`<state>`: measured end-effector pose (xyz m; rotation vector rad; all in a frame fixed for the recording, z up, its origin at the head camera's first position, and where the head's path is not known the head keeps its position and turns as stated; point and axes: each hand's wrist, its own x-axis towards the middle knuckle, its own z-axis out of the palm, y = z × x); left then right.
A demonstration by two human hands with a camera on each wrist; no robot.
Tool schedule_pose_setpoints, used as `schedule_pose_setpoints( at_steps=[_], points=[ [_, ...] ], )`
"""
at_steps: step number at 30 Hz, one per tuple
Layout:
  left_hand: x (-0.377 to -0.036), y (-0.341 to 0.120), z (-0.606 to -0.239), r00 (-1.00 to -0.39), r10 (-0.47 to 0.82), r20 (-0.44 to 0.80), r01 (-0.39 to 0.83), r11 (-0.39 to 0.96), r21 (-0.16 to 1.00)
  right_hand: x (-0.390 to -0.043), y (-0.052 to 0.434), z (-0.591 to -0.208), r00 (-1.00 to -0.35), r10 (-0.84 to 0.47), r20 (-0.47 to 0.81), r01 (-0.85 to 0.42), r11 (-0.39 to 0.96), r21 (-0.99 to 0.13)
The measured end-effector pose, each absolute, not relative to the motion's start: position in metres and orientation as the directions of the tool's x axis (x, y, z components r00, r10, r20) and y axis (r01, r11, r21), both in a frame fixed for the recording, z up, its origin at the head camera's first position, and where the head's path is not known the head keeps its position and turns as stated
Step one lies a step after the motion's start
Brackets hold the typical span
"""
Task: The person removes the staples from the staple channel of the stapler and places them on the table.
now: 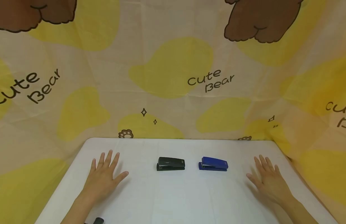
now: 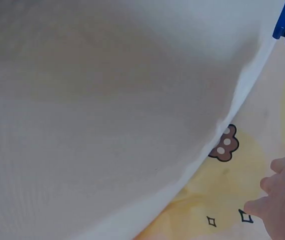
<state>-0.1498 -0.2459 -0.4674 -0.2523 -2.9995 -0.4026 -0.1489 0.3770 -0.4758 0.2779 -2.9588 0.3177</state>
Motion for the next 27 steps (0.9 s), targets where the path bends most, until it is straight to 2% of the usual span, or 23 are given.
schedule_pose_setpoints(
  at_steps=[27],
  points=[
    [-0.150, -0.234, -0.454, -0.975, 0.167, 0.149, 0.201, 0.944, 0.261, -0.153, 0.345, -0.455, -0.954, -0.209, 0.214, -0.250, 0.950, -0.188]
  ],
)
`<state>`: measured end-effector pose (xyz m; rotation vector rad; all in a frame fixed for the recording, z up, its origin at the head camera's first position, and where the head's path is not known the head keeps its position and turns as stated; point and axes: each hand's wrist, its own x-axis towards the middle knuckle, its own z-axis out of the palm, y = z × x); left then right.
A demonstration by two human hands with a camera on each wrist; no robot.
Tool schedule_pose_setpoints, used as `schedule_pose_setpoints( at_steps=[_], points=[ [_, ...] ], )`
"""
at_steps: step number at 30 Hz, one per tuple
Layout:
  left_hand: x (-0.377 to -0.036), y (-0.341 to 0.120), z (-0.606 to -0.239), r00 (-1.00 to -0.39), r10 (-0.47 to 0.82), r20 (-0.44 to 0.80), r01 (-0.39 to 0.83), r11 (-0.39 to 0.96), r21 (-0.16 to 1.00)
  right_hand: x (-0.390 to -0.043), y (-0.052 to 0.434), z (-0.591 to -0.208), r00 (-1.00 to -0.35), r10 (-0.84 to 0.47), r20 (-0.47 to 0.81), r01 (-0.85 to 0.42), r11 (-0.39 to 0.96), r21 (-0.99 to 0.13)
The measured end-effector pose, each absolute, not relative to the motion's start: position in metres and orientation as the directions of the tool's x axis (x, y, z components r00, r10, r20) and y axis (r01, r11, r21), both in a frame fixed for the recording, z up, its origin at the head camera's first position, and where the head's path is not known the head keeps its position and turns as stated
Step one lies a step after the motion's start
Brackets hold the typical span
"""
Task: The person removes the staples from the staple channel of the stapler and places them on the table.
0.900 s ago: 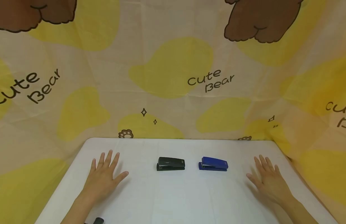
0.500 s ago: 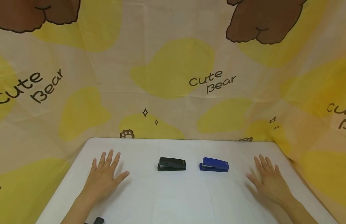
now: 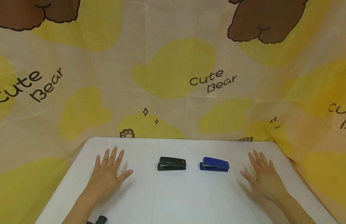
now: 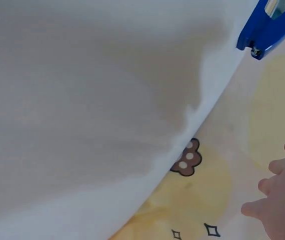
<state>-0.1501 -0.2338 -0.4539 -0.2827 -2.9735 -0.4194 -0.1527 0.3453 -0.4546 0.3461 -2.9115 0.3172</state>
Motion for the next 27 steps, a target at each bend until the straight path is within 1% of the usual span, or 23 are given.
schedule_pose_setpoints(
  at_steps=[5, 14, 19, 27],
  points=[
    [-0.152, -0.227, -0.451, -0.969, 0.180, 0.168, 0.223, 0.931, 0.289, -0.155, 0.332, -0.448, -0.938, -0.230, 0.259, -0.284, 0.939, -0.193],
    [-0.158, -0.205, -0.450, -0.964, 0.189, 0.188, 0.243, 0.915, 0.323, -0.163, 0.308, -0.440, -0.939, -0.243, 0.243, -0.298, 0.928, -0.225],
    [-0.160, -0.194, -0.451, -0.958, 0.203, 0.204, 0.264, 0.902, 0.342, -0.166, 0.295, -0.440, -0.934, -0.250, 0.254, -0.309, 0.923, -0.230],
    [-0.162, -0.182, -0.455, -0.955, 0.215, 0.205, 0.278, 0.891, 0.359, -0.172, 0.269, -0.437, -0.920, -0.272, 0.281, -0.349, 0.895, -0.276]
  ],
)
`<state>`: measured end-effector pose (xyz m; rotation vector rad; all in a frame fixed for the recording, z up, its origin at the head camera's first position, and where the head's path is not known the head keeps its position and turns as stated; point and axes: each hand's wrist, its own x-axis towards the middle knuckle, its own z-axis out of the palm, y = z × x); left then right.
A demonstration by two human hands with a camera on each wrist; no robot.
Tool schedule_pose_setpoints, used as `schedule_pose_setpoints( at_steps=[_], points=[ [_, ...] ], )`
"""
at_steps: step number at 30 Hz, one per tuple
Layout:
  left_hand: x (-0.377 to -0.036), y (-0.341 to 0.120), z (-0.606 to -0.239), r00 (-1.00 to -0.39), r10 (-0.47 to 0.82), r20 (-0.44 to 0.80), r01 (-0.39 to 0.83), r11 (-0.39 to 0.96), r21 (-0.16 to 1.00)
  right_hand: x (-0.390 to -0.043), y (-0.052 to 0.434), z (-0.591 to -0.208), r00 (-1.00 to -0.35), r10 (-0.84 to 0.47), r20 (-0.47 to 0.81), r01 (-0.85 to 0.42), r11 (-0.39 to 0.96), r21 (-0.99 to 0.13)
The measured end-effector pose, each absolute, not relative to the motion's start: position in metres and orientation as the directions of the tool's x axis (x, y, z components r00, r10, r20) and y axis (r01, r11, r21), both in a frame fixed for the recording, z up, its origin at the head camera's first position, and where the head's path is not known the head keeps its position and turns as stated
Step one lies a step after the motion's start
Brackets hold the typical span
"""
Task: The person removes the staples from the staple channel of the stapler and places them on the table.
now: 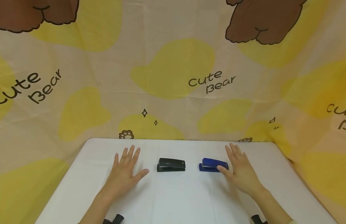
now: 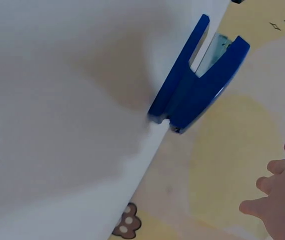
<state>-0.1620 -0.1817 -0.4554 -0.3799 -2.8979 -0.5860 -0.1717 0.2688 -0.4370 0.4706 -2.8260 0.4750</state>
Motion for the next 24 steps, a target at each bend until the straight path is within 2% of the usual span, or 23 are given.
schedule_pose_setpoints(
  at_steps=[24],
  points=[
    [-0.169, -0.151, -0.455, -0.934, 0.257, 0.248, 0.340, 0.854, 0.395, -0.174, 0.182, -0.433, -0.919, -0.313, 0.239, -0.394, 0.760, -0.518]
  ],
)
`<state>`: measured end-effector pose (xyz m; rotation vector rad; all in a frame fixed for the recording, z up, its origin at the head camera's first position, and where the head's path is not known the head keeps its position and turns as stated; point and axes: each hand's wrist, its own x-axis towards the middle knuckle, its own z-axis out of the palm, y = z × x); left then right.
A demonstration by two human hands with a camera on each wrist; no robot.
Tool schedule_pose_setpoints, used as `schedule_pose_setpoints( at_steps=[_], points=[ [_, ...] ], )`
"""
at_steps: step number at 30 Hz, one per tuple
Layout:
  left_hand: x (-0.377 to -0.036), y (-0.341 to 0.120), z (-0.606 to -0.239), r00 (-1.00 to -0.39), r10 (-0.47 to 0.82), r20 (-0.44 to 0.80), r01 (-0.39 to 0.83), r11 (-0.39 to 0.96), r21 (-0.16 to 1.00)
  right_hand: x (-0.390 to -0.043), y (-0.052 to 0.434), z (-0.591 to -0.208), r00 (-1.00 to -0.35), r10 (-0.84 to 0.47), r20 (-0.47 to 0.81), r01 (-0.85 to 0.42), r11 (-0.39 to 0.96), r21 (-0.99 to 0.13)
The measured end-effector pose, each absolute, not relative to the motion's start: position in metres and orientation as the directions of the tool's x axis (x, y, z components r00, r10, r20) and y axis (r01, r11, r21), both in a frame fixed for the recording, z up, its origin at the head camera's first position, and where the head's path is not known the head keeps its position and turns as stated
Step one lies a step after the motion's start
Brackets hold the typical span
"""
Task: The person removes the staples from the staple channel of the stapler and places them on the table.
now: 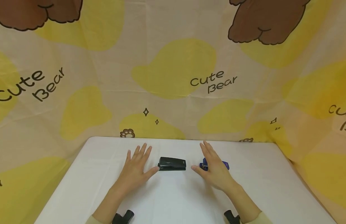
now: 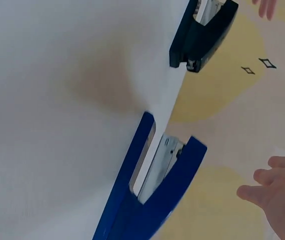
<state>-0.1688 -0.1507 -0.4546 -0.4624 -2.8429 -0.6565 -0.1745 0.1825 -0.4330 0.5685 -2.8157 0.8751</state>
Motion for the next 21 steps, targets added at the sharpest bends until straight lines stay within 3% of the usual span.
schedule_pose_setpoints(
  at_steps=[8, 21],
  points=[
    [-0.173, -0.142, -0.457, -0.932, 0.272, 0.239, 0.350, 0.846, 0.402, -0.174, 0.162, -0.438, -0.931, -0.322, 0.175, -0.356, 0.687, -0.633],
    [-0.180, -0.131, -0.461, -0.936, 0.296, 0.192, 0.352, 0.817, 0.456, -0.183, 0.137, -0.456, -0.949, -0.309, 0.065, -0.258, 0.642, -0.722]
  ],
)
